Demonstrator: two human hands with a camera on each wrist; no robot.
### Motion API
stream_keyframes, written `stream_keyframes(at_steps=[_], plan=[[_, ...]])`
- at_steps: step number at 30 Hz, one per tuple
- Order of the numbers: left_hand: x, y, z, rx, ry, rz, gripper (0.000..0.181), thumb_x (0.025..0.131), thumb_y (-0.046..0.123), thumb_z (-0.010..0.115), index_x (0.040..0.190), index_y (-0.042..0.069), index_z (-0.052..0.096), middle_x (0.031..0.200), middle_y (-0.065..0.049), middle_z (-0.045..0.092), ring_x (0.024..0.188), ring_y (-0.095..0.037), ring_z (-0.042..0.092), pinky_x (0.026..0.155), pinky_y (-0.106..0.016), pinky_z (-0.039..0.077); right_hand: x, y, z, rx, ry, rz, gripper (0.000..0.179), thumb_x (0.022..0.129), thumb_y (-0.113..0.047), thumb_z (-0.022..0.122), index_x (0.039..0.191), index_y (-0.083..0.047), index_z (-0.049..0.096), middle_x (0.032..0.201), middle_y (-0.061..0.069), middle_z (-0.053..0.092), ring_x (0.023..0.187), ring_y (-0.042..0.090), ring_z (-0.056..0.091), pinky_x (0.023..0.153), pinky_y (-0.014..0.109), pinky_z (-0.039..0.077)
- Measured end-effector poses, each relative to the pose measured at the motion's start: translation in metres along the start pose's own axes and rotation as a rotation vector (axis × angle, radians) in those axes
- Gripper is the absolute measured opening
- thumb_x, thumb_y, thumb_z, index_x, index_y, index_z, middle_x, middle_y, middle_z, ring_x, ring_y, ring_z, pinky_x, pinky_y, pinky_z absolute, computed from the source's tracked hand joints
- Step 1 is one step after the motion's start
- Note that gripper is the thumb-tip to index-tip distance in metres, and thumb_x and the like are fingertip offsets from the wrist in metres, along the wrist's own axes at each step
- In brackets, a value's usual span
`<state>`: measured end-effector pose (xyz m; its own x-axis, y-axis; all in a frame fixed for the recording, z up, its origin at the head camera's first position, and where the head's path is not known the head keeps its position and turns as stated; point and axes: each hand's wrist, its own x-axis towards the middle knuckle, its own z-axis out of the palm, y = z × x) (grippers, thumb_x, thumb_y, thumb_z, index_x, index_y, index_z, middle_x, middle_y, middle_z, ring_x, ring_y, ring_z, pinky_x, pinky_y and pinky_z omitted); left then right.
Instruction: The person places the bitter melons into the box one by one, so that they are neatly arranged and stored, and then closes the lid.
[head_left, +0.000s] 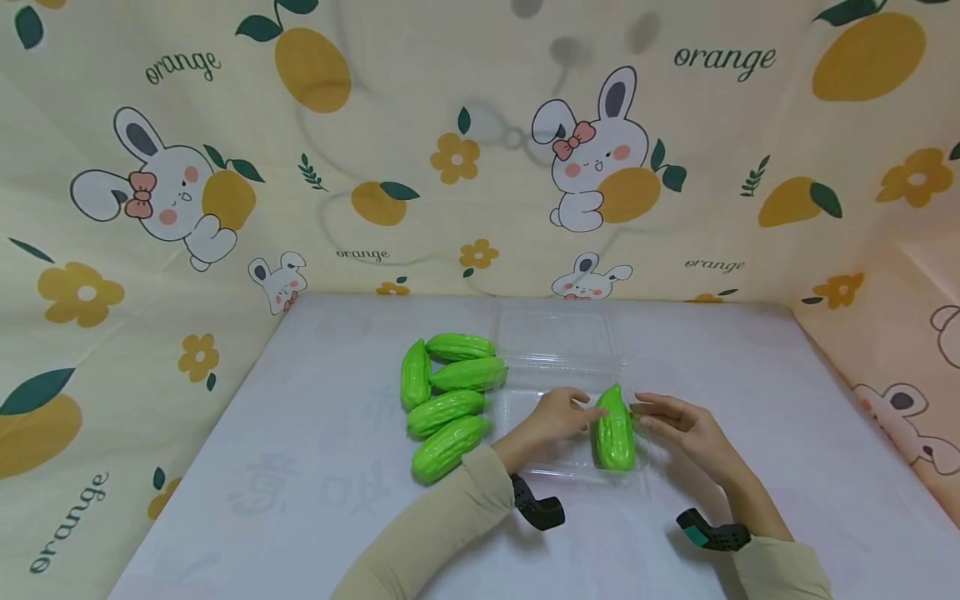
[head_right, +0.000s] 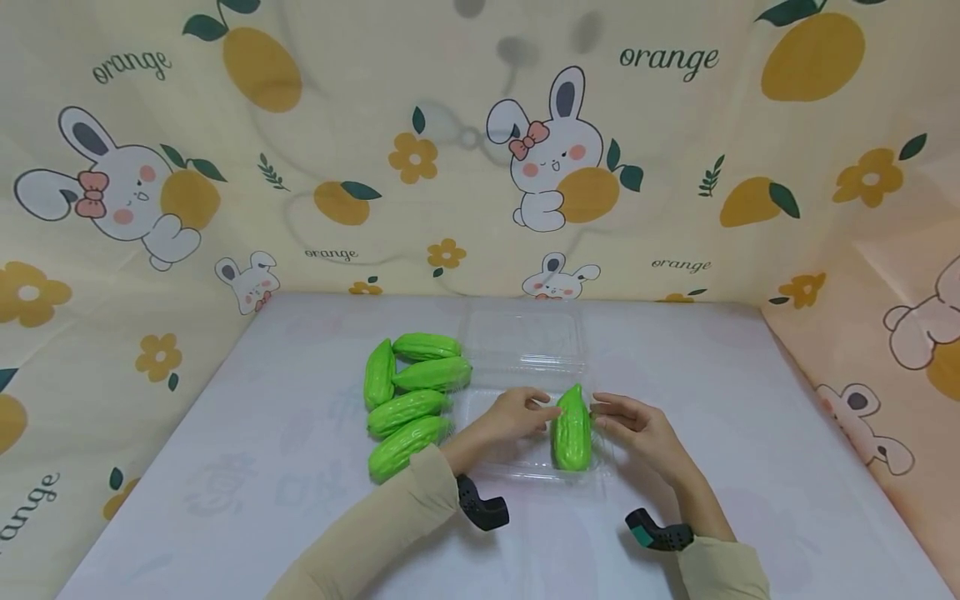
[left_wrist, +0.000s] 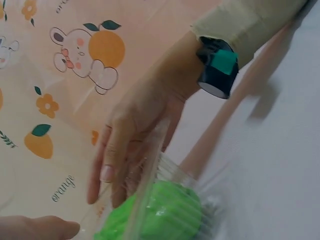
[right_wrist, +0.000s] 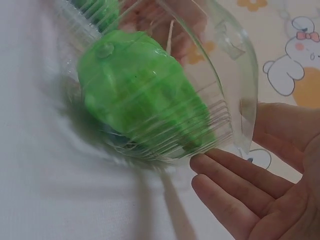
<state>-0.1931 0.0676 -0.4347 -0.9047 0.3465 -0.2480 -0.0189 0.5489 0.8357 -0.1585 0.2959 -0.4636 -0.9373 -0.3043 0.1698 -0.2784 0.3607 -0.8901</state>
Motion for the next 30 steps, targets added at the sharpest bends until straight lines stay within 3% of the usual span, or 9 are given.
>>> stream_keyframes(at_steps=[10,16,21,30], plan=[[-0.011,-0.001,-0.014,-0.079,-0.047,0.068,0.041,0.092,0.028,0.063,0.121,-0.002,0.061,0.103,-0.019,0.073,0.089,-0.029,0.073,0.064,-0.015,0.047,0.0,0.0,0.001,-0.018,0.015,0.012,0.042,0.097,-0.01,0.056,0.131,0.014,0.047,0.112,-0.03,0.062,0.102,-0.015,0.06,0.082,0.005,0.049],[-0.021,0.002,-0.025,-0.104,-0.032,0.091,0.038,0.093,0.026,0.062,0.121,0.001,0.062,0.098,-0.017,0.074,0.091,-0.032,0.071,0.066,-0.015,0.047,0.0,0.0,0.002,-0.017,0.016,0.018,0.043,0.097,-0.011,0.055,0.131,0.015,0.047,0.112,-0.032,0.061,0.102,-0.016,0.059,0.083,0.005,0.049],[-0.026,0.002,-0.036,-0.179,-0.041,0.117,0.039,0.094,0.023,0.06,0.123,-0.002,0.06,0.103,-0.023,0.073,0.098,-0.039,0.069,0.072,-0.02,0.053,0.0,0.0,0.002,-0.017,0.016,0.012,0.042,0.097,-0.01,0.055,0.13,0.015,0.047,0.112,-0.033,0.061,0.102,-0.016,0.059,0.082,0.005,0.049],[-0.032,-0.002,-0.055,-0.225,-0.03,0.107,0.037,0.097,0.026,0.057,0.125,0.002,0.059,0.111,-0.022,0.07,0.104,-0.038,0.067,0.088,-0.033,0.057,0.0,0.001,0.001,-0.012,0.013,0.006,0.041,0.097,-0.009,0.056,0.129,0.014,0.048,0.112,-0.032,0.062,0.102,-0.015,0.06,0.082,0.005,0.049]])
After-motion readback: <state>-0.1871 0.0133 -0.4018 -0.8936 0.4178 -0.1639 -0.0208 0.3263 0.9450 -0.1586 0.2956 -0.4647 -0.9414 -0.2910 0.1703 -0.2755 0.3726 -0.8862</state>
